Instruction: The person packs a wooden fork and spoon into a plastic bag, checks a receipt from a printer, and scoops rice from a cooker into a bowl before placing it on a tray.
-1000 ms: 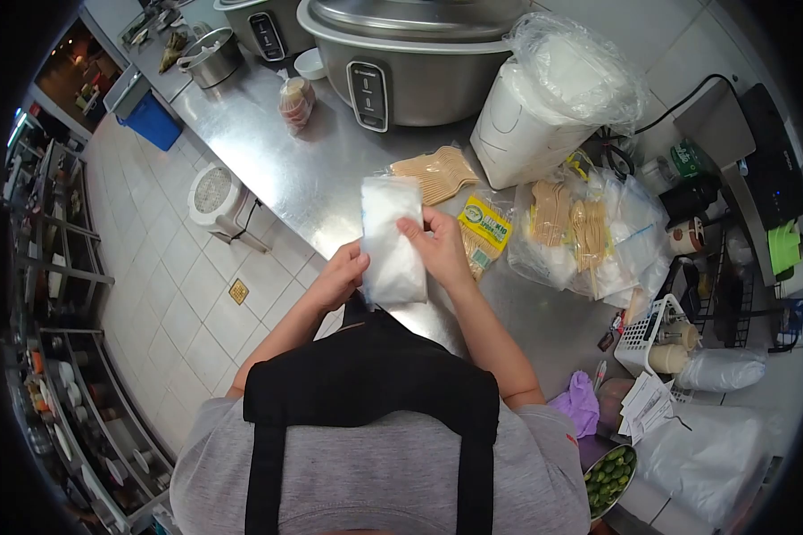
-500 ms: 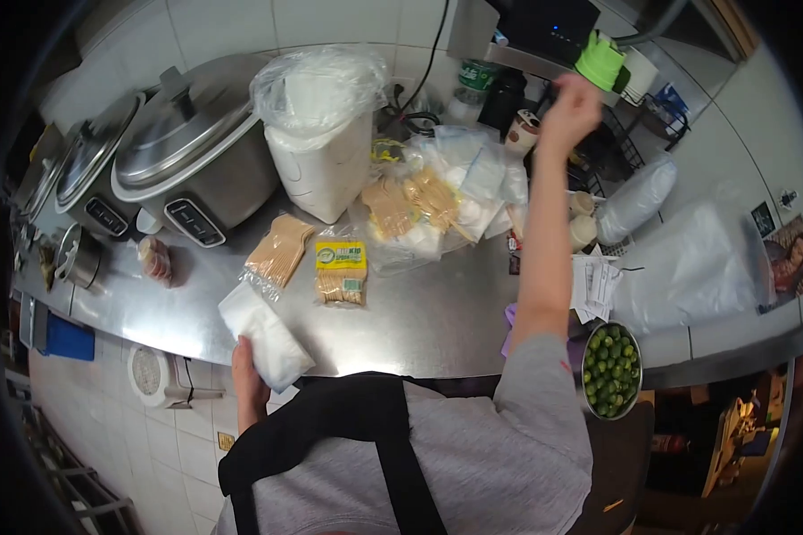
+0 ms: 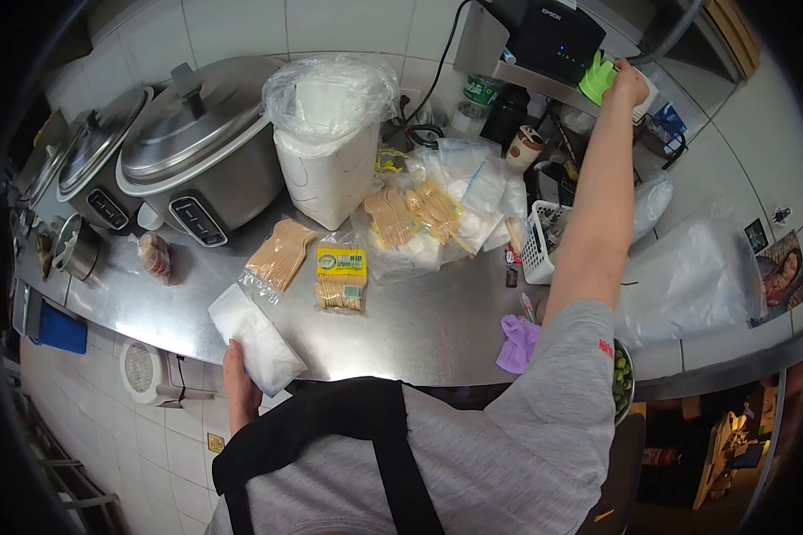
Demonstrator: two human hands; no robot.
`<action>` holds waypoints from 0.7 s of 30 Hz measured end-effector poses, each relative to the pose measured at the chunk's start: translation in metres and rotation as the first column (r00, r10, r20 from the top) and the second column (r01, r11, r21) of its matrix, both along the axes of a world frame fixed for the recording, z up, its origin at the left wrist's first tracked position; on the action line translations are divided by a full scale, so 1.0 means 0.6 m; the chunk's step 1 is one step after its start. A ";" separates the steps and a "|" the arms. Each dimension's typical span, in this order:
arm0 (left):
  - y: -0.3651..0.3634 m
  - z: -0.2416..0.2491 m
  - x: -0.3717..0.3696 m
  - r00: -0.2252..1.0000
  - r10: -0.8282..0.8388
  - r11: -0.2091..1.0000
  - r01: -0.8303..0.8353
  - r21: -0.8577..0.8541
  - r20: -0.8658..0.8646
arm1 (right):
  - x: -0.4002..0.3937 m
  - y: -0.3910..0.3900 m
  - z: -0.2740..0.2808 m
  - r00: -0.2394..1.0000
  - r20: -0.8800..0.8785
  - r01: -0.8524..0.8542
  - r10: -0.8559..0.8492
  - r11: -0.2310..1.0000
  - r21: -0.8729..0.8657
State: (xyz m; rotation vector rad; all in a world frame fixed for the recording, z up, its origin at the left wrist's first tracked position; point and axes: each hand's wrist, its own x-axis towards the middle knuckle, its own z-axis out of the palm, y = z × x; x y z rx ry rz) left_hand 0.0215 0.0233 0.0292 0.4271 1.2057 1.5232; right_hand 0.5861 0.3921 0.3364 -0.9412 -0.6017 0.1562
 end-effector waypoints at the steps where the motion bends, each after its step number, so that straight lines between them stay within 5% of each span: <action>1: -0.001 0.001 0.000 1.000 0.007 1.000 -0.007 0.002 0.000 | -0.025 -0.003 -0.004 0.995 -0.067 0.088 -0.075 0.972 0.216; 2: -0.004 0.003 0.001 1.000 0.023 1.000 -0.023 -0.007 -0.001 | -0.045 -0.014 -0.010 0.981 -0.039 0.192 -0.190 0.920 0.342; 6: -0.007 -0.007 0.001 1.000 -0.004 1.000 0.004 -0.008 0.029 | -0.082 -0.044 -0.031 0.949 -0.044 0.305 -0.313 0.868 0.391; 10: 0.001 -0.015 0.008 0.999 -0.007 1.000 0.008 -0.010 0.035 | -0.054 -0.036 -0.064 0.822 0.242 0.443 -0.516 0.846 0.296; 12: 0.009 -0.008 0.012 0.998 -0.036 0.999 0.035 0.023 0.048 | -0.039 -0.037 -0.080 0.648 0.408 0.563 -0.643 0.765 0.312; 13: 0.014 -0.020 0.010 0.998 -0.051 0.998 0.050 0.023 0.033 | -0.013 -0.041 -0.080 0.607 0.534 0.650 -0.588 0.754 0.091; 14: 0.021 -0.030 0.005 0.998 -0.053 0.998 0.053 0.020 0.017 | -0.002 -0.048 -0.079 0.509 0.594 0.696 -0.623 0.704 0.141; 15: 0.027 0.006 0.014 0.995 -0.098 0.994 0.099 0.038 -0.018 | 0.032 -0.044 -0.086 0.594 0.569 0.643 -0.569 0.760 0.088; 16: 0.031 0.029 0.021 0.994 -0.098 0.995 0.099 0.016 -0.049 | 0.053 -0.051 -0.088 0.503 0.652 0.744 -0.568 0.669 0.009; 17: 0.039 0.007 0.010 0.987 -0.147 0.986 0.151 0.068 -0.060 | 0.075 -0.051 -0.103 0.837 0.463 0.313 -0.291 0.949 0.032; 21: 0.057 0.005 0.010 0.974 -0.199 0.978 0.204 0.040 -0.111 | -0.069 -0.143 -0.154 0.877 0.466 -0.167 0.116 0.983 0.070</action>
